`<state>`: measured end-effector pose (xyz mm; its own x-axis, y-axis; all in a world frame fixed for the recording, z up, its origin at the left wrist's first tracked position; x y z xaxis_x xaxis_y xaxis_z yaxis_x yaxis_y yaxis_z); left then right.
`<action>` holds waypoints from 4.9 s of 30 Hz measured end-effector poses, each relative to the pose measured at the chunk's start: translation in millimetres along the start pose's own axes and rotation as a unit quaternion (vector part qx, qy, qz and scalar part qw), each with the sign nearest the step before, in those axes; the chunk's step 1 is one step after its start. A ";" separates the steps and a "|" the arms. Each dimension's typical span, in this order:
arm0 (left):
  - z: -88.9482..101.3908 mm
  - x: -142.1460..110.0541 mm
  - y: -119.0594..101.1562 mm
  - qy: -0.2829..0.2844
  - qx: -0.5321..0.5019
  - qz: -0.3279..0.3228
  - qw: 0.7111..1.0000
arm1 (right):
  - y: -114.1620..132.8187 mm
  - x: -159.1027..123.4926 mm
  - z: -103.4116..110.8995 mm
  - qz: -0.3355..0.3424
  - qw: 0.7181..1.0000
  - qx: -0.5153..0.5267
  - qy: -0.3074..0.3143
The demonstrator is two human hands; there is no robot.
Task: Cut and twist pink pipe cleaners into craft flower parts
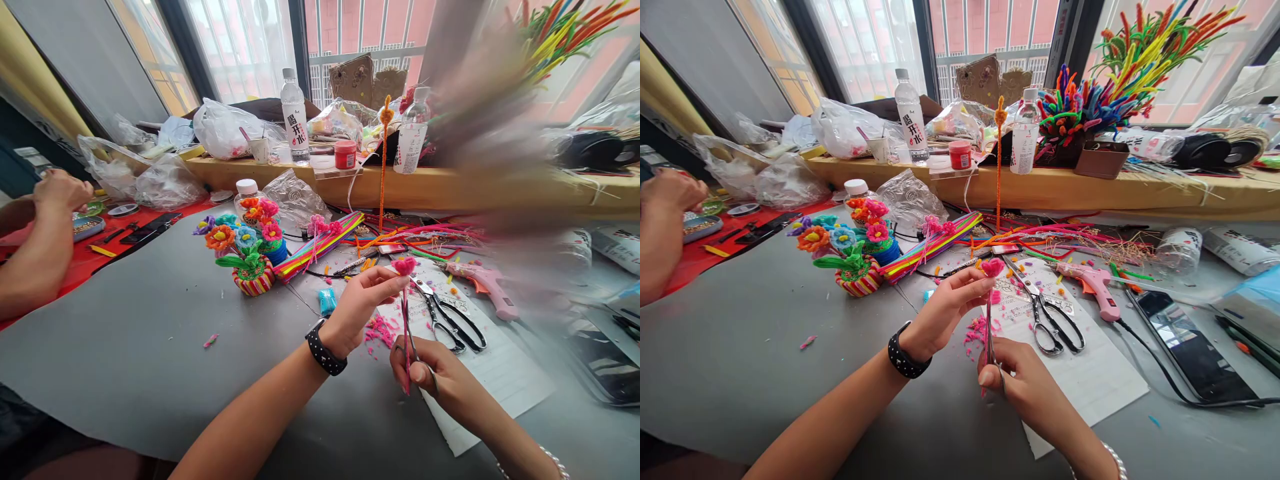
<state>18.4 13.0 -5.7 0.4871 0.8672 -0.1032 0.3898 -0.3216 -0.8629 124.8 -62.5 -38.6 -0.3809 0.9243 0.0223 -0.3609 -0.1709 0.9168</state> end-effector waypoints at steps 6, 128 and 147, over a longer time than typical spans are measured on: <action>0.4 0.4 0.0 -0.005 -0.011 -0.006 1.000 | -3.7 1.4 -0.8 -0.027 1.000 -0.003 -0.015; -1.8 -3.6 -1.0 0.199 0.083 0.050 0.975 | -5.4 0.2 14.6 -0.055 0.996 -0.021 -0.071; -3.2 -3.9 -0.5 0.201 0.108 0.064 0.971 | -3.3 -2.9 17.4 -0.090 0.990 -0.039 -0.104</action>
<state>18.8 8.6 -3.3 0.8042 0.5920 -0.0527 0.1529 -0.2919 -0.9441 141.9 -58.7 -34.8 -0.1246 0.9909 -0.0502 -0.4744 -0.0151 0.8802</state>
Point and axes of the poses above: each hand's wrist, its own x-axis towards the middle knuckle, its own z-axis out of the back of the hand, y = z × x, the point moved 2 cm from there along x, towards the middle knuckle, and after that the axes turned 8 degrees about -x, right-handed, at the moved point
